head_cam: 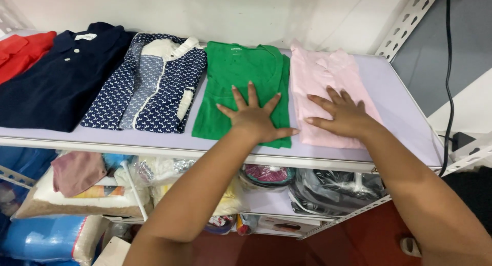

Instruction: Organizing and placing folded clothes onto storage shelves.

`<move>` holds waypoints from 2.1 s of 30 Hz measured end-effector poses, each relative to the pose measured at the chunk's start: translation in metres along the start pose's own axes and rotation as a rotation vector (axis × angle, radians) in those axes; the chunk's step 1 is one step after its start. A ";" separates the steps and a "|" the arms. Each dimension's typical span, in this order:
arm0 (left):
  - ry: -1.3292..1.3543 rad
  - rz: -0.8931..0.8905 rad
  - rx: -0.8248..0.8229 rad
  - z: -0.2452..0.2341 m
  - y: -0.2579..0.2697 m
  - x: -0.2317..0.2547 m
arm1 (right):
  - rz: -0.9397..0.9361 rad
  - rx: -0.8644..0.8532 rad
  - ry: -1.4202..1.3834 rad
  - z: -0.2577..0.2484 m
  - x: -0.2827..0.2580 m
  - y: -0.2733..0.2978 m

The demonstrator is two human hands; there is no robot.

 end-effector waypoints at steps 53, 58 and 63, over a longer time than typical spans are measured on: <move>0.090 -0.235 0.372 -0.003 0.071 -0.225 | -0.347 0.195 -0.050 0.023 -0.192 0.042; 0.077 -0.221 0.302 -0.004 0.080 -0.216 | -0.333 0.202 -0.033 0.026 -0.190 0.045; 0.215 -0.142 0.393 -0.015 0.086 -0.229 | -0.222 0.129 -0.049 0.012 -0.202 0.050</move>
Point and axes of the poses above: each hand's wrist, its own y-axis away from the middle knuckle, its own z-axis out of the palm, x = y × z, the point moved 4 cm from there along -y, towards the middle knuckle, and after that the axes turned 6 degrees about z, right-handed, at the moved point
